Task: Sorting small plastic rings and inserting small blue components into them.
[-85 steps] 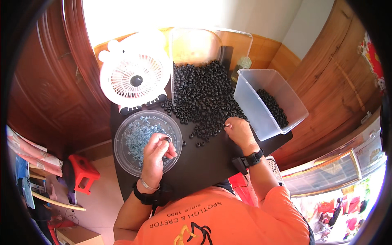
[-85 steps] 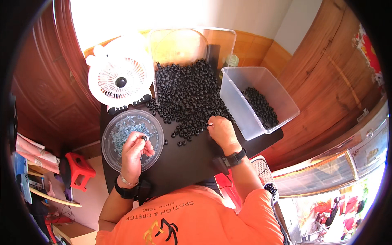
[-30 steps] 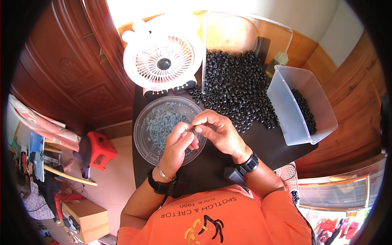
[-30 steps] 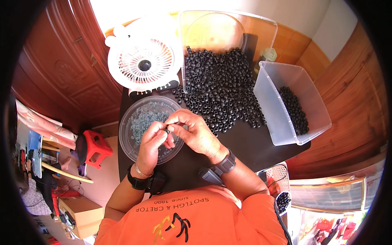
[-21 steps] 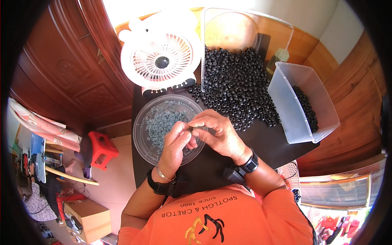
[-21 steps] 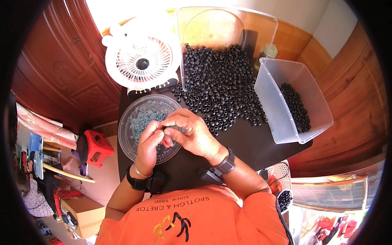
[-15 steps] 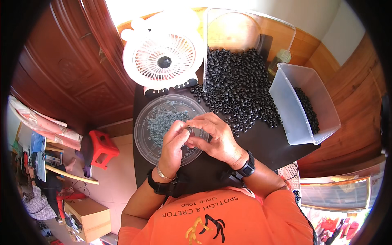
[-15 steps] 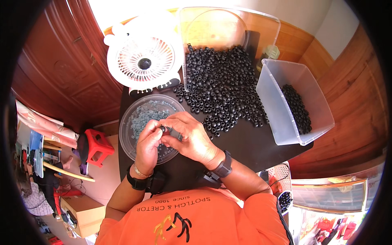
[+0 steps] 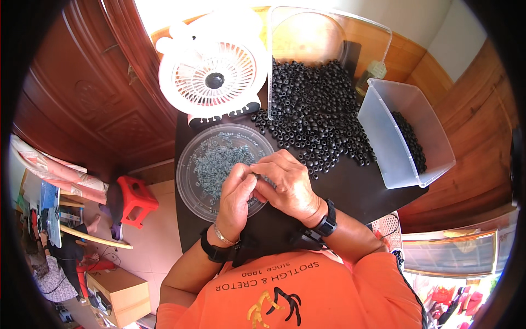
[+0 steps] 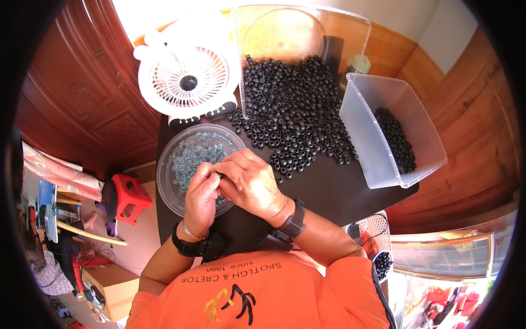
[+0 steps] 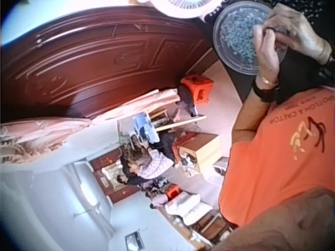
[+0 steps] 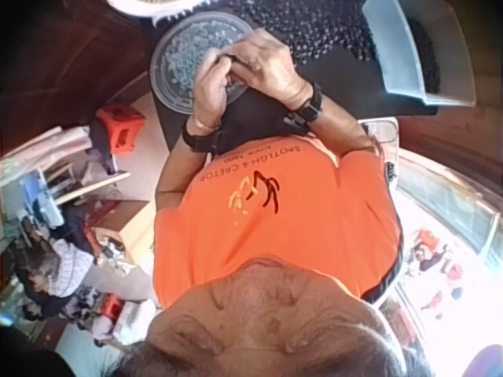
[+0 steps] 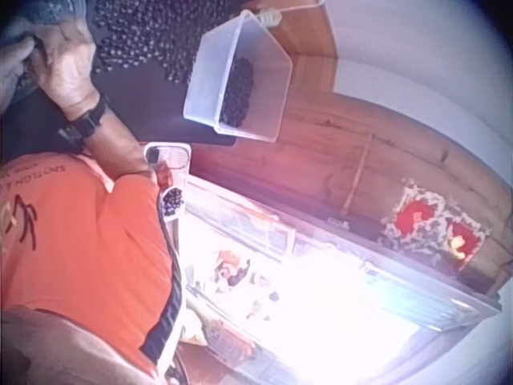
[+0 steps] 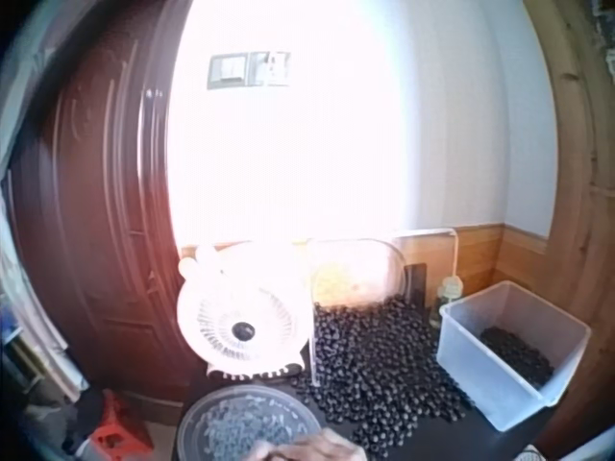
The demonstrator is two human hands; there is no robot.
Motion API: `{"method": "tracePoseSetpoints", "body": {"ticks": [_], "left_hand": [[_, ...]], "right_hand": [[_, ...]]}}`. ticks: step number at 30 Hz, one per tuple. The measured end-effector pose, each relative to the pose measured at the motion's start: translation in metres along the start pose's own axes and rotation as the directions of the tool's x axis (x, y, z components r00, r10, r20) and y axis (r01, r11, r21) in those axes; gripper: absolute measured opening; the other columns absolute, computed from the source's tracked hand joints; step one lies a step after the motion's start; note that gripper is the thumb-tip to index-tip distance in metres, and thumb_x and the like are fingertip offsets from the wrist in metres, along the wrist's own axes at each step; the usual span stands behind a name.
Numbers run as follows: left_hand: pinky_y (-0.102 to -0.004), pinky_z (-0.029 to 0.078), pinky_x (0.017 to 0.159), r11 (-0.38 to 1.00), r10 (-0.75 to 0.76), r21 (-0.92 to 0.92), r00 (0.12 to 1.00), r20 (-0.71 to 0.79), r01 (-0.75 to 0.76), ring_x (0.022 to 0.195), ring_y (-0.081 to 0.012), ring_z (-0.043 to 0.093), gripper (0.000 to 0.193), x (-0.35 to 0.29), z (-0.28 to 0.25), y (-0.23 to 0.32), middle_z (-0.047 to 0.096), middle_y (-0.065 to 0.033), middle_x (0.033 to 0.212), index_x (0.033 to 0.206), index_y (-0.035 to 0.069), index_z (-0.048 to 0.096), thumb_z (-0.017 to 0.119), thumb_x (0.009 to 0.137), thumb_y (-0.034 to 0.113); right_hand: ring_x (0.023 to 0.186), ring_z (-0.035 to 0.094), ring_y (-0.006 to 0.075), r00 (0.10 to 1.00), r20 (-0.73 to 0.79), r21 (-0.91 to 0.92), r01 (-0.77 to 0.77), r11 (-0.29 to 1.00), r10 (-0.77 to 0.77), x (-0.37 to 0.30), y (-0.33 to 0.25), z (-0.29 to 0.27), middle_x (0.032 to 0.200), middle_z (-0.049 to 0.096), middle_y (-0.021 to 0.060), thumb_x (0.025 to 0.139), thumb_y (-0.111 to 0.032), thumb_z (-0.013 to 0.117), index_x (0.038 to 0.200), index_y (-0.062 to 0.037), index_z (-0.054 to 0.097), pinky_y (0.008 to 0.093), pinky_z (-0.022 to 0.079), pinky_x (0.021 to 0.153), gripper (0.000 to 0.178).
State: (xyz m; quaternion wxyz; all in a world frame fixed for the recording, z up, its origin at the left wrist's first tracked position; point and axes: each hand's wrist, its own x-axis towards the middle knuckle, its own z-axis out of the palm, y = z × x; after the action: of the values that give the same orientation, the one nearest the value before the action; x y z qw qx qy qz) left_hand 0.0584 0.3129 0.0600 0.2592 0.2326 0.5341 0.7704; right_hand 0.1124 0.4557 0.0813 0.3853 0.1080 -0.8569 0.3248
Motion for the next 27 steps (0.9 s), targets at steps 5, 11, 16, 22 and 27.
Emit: {"method": "tracePoseSetpoints", "body": {"ticks": [5,11,16,22,27], "left_hand": [[-0.0229,0.043,0.064,0.999,-0.002,-0.036,0.999,0.036,0.003,0.068,-0.0117,0.056,0.024,0.000,0.001,-0.001,0.060,-0.0071,0.082,0.100,0.001,0.051,0.045,0.101,0.024],[-0.0260,0.048,0.064,0.998,-0.011,-0.055,1.000,-0.022,0.010,0.069,-0.0137,0.058,0.026,-0.001,0.002,0.008,0.059,-0.0075,0.081,0.109,0.003,0.049,0.044,0.101,0.027],[-0.0265,0.047,0.063,0.996,-0.027,-0.088,0.997,-0.068,0.020,0.069,-0.0154,0.059,0.023,0.005,-0.007,0.011,0.060,-0.0073,0.084,0.110,0.007,0.050,0.044,0.099,0.027],[-0.0266,0.048,0.063,0.995,-0.010,-0.104,0.996,-0.091,0.000,0.068,-0.0151,0.060,0.020,0.007,-0.011,0.009,0.060,-0.0065,0.083,0.109,0.008,0.051,0.046,0.099,0.025],[-0.0266,0.048,0.060,0.992,-0.032,-0.128,0.992,-0.125,0.016,0.065,-0.0151,0.060,0.018,0.010,-0.012,0.007,0.060,-0.0060,0.080,0.105,0.008,0.052,0.049,0.097,0.024]], "right_hand": [[0.080,0.063,0.0256,0.998,0.022,-0.032,0.051,0.998,-0.051,0.001,0.001,-0.003,0.086,0.065,0.0062,0.065,-0.005,0.077,0.098,-0.0072,0.070,0.0351,0.053,0.071,0.033],[0.083,0.063,0.0268,0.984,-0.171,-0.250,0.004,0.968,-0.048,0.019,0.001,-0.040,0.089,0.067,0.0067,0.069,-0.009,0.081,0.094,-0.0081,0.069,0.0369,0.054,0.073,0.027],[0.094,0.061,0.0304,0.824,-0.564,-0.615,-0.368,0.697,-0.063,0.042,0.026,-0.160,0.099,0.068,0.0104,0.075,-0.007,0.074,0.101,-0.0063,0.070,0.0399,0.049,0.086,0.026],[0.100,0.060,0.0306,0.829,-0.560,-0.575,-0.405,0.711,0.020,0.033,0.042,-0.188,0.102,0.067,0.0112,0.081,-0.010,0.071,0.106,-0.0055,0.069,0.0394,0.049,0.090,0.025],[0.092,0.063,0.0306,0.969,0.026,-0.323,-0.225,0.919,0.246,0.009,0.039,-0.103,0.091,0.070,0.0106,0.074,-0.010,0.073,0.090,-0.0068,0.072,0.0399,0.051,0.085,0.016]]}}
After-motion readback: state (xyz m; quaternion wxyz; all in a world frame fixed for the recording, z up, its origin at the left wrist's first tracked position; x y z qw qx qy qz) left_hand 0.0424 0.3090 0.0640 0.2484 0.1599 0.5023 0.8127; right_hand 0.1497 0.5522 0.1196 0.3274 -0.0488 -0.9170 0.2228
